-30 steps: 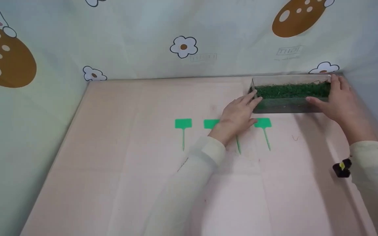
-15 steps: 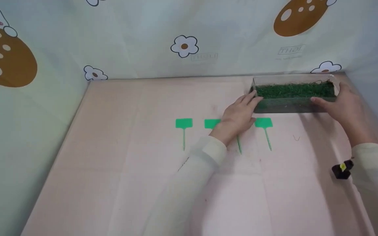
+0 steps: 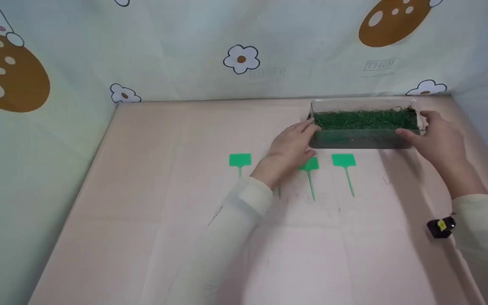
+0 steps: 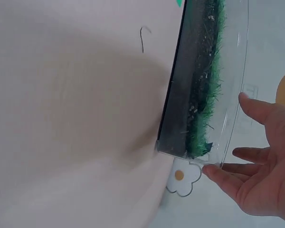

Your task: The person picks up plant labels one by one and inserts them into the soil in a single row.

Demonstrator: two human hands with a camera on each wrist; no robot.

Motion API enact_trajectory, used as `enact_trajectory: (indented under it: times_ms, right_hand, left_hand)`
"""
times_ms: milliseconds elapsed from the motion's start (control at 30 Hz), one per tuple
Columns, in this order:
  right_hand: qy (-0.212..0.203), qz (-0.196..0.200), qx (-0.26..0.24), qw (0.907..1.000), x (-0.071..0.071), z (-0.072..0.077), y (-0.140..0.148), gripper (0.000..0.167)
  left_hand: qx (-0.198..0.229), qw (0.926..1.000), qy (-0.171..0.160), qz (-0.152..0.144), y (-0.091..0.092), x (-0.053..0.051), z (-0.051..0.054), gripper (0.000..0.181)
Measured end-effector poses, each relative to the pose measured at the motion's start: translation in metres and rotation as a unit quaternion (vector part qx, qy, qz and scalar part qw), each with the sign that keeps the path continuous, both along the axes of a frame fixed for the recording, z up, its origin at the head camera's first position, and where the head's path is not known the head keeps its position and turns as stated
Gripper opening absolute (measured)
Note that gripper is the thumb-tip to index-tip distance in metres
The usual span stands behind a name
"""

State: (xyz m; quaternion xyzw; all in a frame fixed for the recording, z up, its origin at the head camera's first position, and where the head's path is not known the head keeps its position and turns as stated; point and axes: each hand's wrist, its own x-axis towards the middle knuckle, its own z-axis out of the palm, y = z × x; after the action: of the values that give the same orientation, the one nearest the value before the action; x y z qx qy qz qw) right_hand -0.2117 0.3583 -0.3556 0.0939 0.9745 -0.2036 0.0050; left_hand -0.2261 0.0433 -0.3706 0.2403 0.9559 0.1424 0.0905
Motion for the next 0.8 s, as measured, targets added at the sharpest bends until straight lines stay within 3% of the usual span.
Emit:
enact_trajectory:
  times_ms: [200, 500, 800]
  right_hand:
    - [-0.002, 0.005, -0.028, 0.9996, 0.001, 0.001, -0.017, 0.085]
    - [0.001, 0.037, -0.06, 0.9975, -0.005, 0.005, -0.046, 0.071]
    - [-0.001, 0.06, -0.086, 0.9945, -0.007, 0.006, -0.066, 0.063]
  left_hand:
    - [0.027, 0.9993, -0.019, 0.016, -0.025, 0.002, 0.003, 0.056]
    - [0.065, 0.9964, -0.02, 0.051, -0.065, 0.005, 0.005, 0.05]
    - [0.068, 0.9946, -0.02, 0.075, -0.091, 0.008, 0.007, 0.044]
